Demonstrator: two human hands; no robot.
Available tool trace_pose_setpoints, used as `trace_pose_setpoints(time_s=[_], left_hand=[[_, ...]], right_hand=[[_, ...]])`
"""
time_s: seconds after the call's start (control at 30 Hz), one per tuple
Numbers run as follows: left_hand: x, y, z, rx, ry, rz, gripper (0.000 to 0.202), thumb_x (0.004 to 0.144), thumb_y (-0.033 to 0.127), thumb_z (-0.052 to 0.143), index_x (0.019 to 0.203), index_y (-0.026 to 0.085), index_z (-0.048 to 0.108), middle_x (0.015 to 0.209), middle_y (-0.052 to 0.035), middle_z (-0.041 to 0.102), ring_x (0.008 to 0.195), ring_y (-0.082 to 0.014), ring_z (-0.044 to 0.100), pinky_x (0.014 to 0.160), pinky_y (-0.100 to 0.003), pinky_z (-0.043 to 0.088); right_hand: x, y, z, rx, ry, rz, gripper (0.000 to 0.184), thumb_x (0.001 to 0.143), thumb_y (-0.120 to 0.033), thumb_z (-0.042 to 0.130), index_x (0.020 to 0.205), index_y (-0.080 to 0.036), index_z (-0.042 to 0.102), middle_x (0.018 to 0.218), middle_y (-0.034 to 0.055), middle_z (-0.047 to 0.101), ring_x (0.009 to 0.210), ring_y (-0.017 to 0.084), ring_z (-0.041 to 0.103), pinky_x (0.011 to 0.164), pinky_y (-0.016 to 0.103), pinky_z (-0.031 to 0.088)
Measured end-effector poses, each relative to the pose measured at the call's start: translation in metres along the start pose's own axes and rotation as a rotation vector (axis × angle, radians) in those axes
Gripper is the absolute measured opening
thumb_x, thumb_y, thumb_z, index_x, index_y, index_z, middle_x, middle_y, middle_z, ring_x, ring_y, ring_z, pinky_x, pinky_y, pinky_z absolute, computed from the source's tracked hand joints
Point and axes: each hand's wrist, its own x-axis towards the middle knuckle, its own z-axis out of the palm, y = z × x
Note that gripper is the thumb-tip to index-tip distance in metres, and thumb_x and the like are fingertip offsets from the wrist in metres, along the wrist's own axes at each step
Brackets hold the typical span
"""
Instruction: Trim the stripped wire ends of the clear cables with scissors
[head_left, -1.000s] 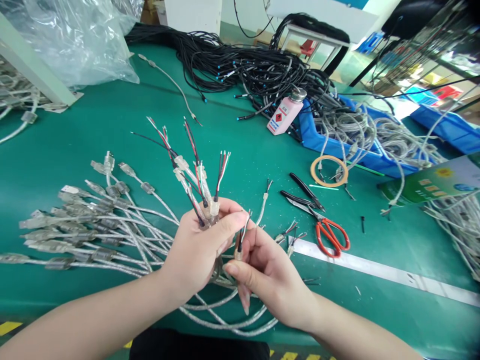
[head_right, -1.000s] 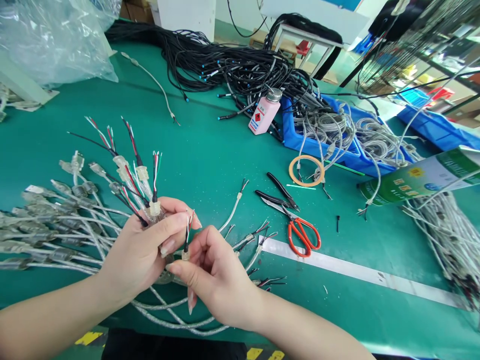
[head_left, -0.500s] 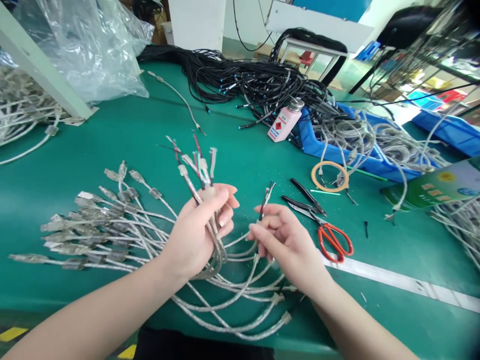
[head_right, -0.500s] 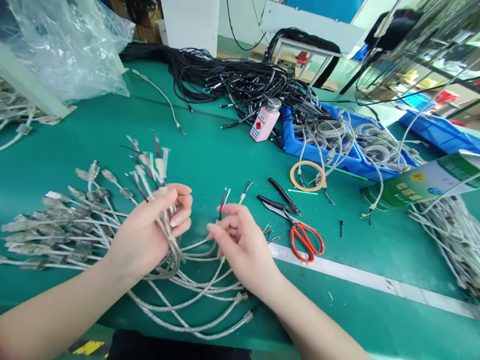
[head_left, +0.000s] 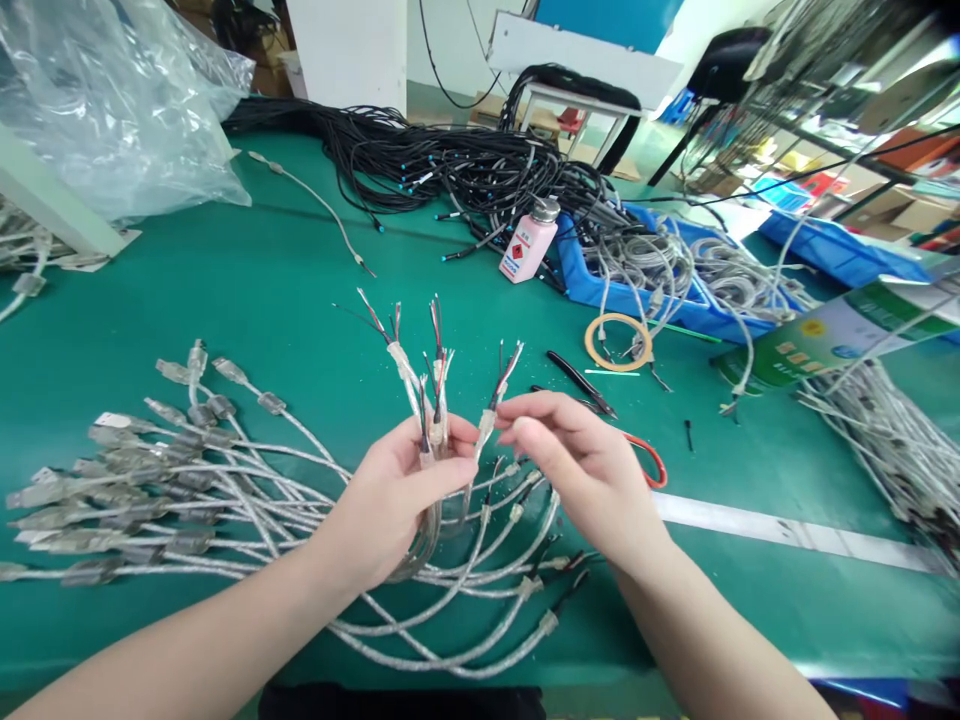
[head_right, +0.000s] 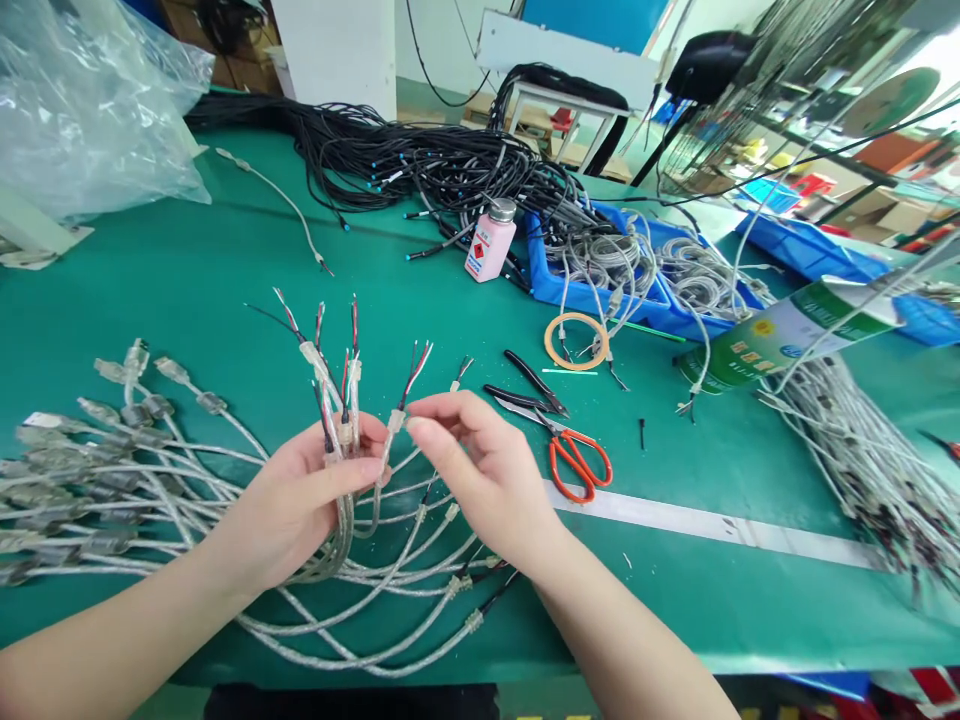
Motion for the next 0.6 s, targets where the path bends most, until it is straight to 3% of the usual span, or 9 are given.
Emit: trace_pose_setpoints(time_s=[0.1, 0.2, 0.33, 0.43, 0.5, 0.6], left_hand=[[0.000, -0.003, 0.000, 0.041, -0.015, -0.008, 0.014, 0.071, 0.016, 0.079, 0.081, 0.019, 0.069, 0.076, 0.0032, 0.062, 0.071, -0.0090, 0.054, 0.068, -0.022, 0.041], [-0.001, -0.005, 0.001, 0.061, -0.026, -0.013, 0.014, 0.073, 0.018, 0.079, 0.080, 0.018, 0.067, 0.073, 0.0031, 0.061, 0.069, -0.0094, 0.054, 0.067, -0.023, 0.042], [-0.002, -0.003, 0.002, 0.047, -0.037, 0.000, 0.013, 0.074, 0.019, 0.076, 0.079, 0.018, 0.065, 0.065, 0.0035, 0.058, 0.062, -0.0091, 0.053, 0.061, -0.022, 0.042], [-0.002, 0.003, 0.002, -0.053, -0.021, -0.032, 0.011, 0.078, 0.024, 0.070, 0.076, 0.018, 0.062, 0.046, 0.0086, 0.041, 0.041, -0.0053, 0.033, 0.043, -0.019, 0.027], [-0.002, 0.008, 0.001, -0.083, -0.038, -0.041, 0.010, 0.078, 0.026, 0.070, 0.076, 0.018, 0.064, 0.039, 0.0108, 0.034, 0.037, -0.0038, 0.021, 0.040, -0.019, 0.018], [-0.002, 0.012, -0.001, -0.058, -0.112, -0.030, 0.008, 0.078, 0.025, 0.071, 0.077, 0.017, 0.070, 0.041, 0.0071, 0.045, 0.037, -0.0031, 0.025, 0.040, -0.020, 0.017]], right_hand=[[-0.002, 0.003, 0.008, 0.321, -0.048, 0.162, 0.016, 0.085, -0.034, 0.073, 0.094, -0.022, 0.066, 0.086, 0.0002, 0.068, 0.073, 0.011, 0.061, 0.066, 0.023, 0.051], [-0.003, 0.008, 0.011, 0.481, -0.077, 0.255, 0.021, 0.082, -0.033, 0.077, 0.094, -0.021, 0.065, 0.082, -0.0012, 0.065, 0.067, 0.008, 0.056, 0.057, 0.020, 0.046], [-0.006, 0.006, 0.011, 0.542, -0.096, 0.303, 0.023, 0.081, -0.033, 0.078, 0.093, -0.020, 0.063, 0.077, -0.0015, 0.064, 0.061, 0.007, 0.053, 0.052, 0.018, 0.043], [-0.009, 0.001, 0.012, 0.552, -0.132, 0.327, 0.020, 0.085, -0.034, 0.073, 0.093, -0.020, 0.062, 0.079, 0.0006, 0.067, 0.060, 0.007, 0.054, 0.049, 0.017, 0.042], [-0.012, -0.003, 0.014, 0.541, -0.188, 0.344, 0.019, 0.087, -0.034, 0.071, 0.094, -0.019, 0.062, 0.080, 0.0020, 0.068, 0.059, 0.008, 0.055, 0.049, 0.018, 0.043], [-0.015, -0.006, 0.017, 0.524, -0.262, 0.365, 0.020, 0.087, -0.035, 0.070, 0.095, -0.018, 0.062, 0.077, 0.0017, 0.067, 0.057, 0.008, 0.055, 0.049, 0.019, 0.044]])
